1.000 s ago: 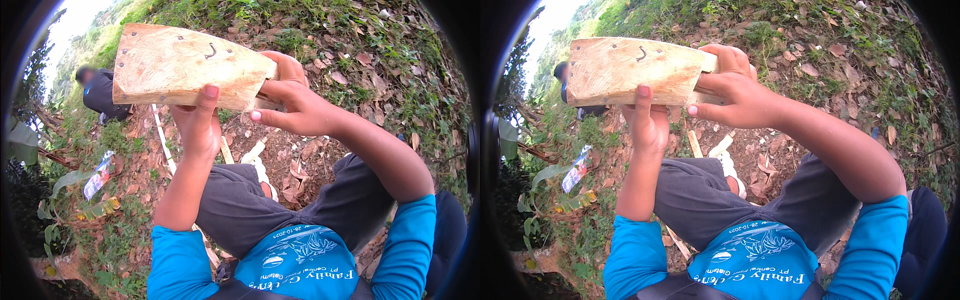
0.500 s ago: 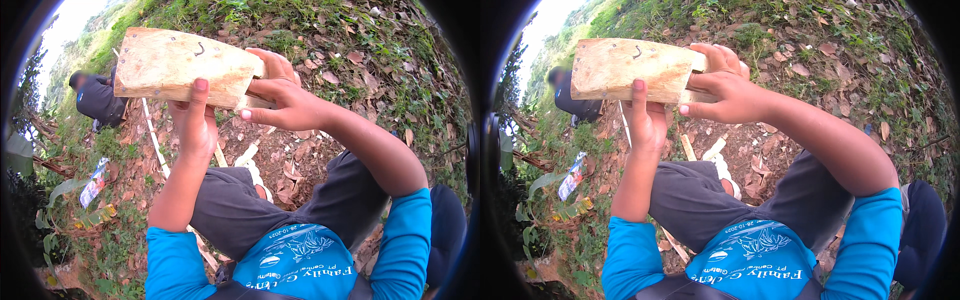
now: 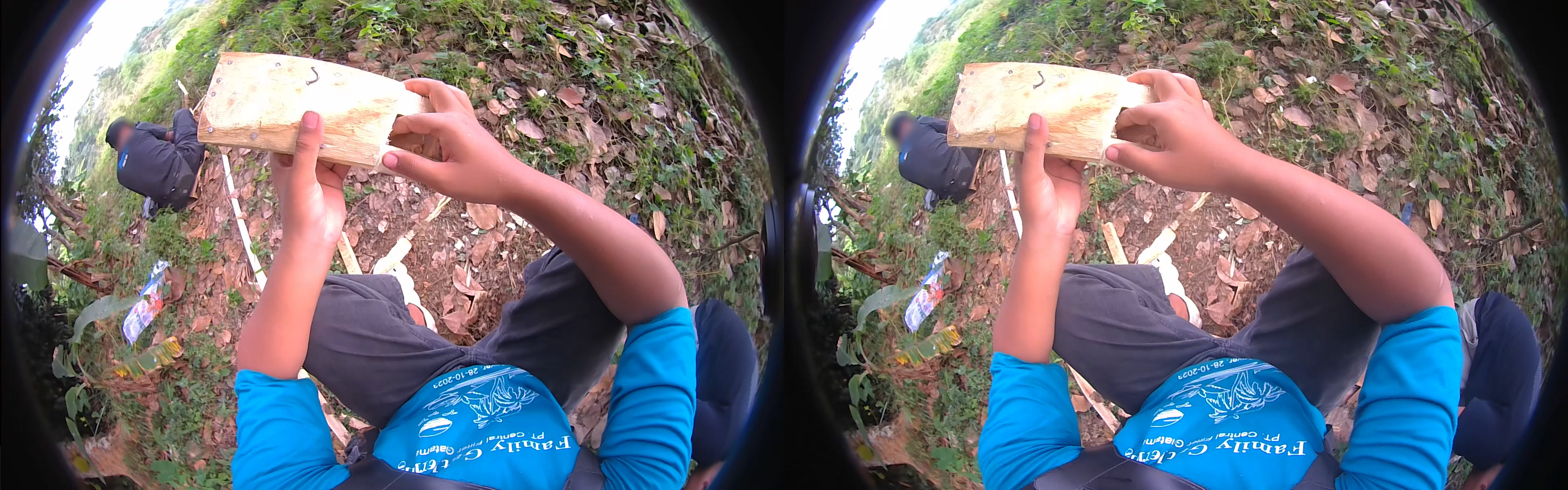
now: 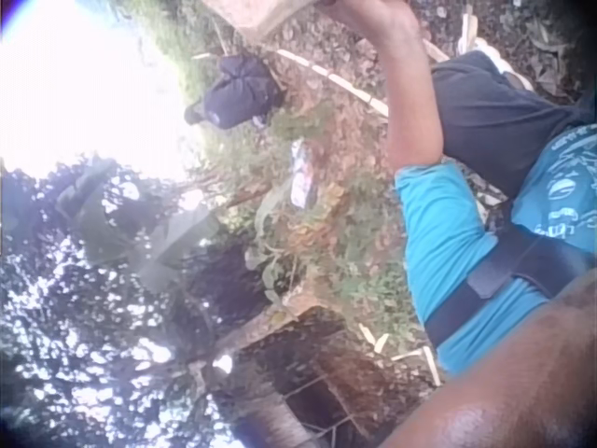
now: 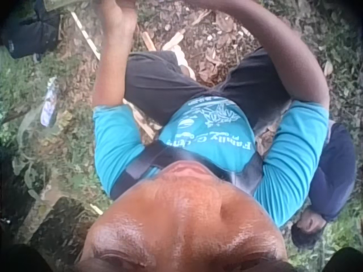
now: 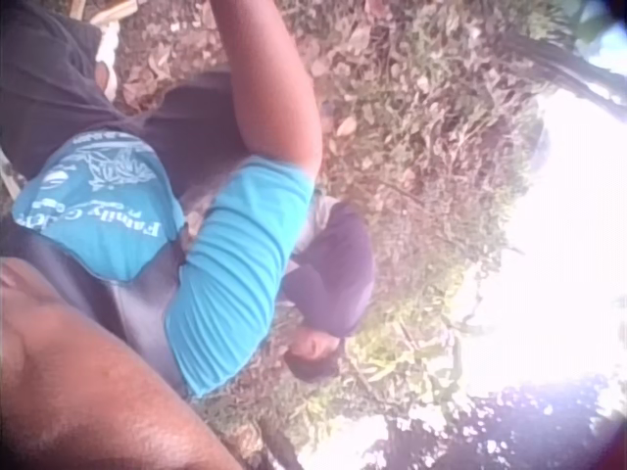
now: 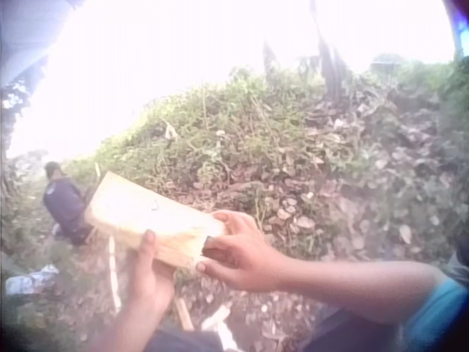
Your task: The person sits on the ground and uses a red folding saw to cut a rectangular notch into a small block of wood. They alternate between sawing and using a chisel to clear the cut area, eventually inspecting the finished notch.
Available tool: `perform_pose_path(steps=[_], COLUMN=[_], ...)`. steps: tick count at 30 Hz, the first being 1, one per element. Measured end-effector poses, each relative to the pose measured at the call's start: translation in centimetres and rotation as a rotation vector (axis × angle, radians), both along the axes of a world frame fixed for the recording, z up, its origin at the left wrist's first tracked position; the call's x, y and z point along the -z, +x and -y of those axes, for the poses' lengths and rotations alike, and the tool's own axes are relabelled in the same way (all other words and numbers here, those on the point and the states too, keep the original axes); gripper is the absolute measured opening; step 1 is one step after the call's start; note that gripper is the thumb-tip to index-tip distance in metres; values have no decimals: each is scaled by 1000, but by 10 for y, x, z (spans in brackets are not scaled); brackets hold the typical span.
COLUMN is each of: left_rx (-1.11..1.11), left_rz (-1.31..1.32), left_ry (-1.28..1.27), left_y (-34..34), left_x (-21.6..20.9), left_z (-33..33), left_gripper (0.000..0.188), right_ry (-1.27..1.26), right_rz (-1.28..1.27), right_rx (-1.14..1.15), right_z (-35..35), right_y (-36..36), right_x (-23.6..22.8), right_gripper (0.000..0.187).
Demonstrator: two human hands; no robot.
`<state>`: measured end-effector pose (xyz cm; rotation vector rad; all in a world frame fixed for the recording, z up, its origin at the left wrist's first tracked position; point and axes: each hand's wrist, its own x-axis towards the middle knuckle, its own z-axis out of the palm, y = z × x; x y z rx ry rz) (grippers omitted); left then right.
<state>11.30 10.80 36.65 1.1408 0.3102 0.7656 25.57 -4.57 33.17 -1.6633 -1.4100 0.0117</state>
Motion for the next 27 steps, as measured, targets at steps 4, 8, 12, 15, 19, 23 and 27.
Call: perform_pose_path(steps=[4, 8, 12, 15, 19, 23, 27], left_rx=[-11, -75, -15, 1, 4, -7, -22], left_rz=[-4, 23, 5, 9, 31, 14, -11], left_ry=[3, 226, 260, 144, 131, 193, 200], left_y=[2, 9, 8, 7, 4, 1, -2], left_x=[2, 6, 7, 3, 0, -3, -2], left_z=[1, 8, -2, 1, 1, -4, -9], left_gripper=[74, 64, 67, 71, 66, 64, 63], right_ry=[-138, -248, -80, 43, 127, 205, 228], right_rz=[64, -141, -288, -320, -216, -234, -234], right_rx=[11, -175, -205, -218, -99, 7, 41], right_z=[7, 11, 2, -3, -6, -11, -15], right_y=[-5, 4, 12, 12, 6, -4, -9], right_x=[-6, -2, 12, 18, 17, 12, 12], right_gripper=[62, 58, 49, 38, 32, 31, 30])
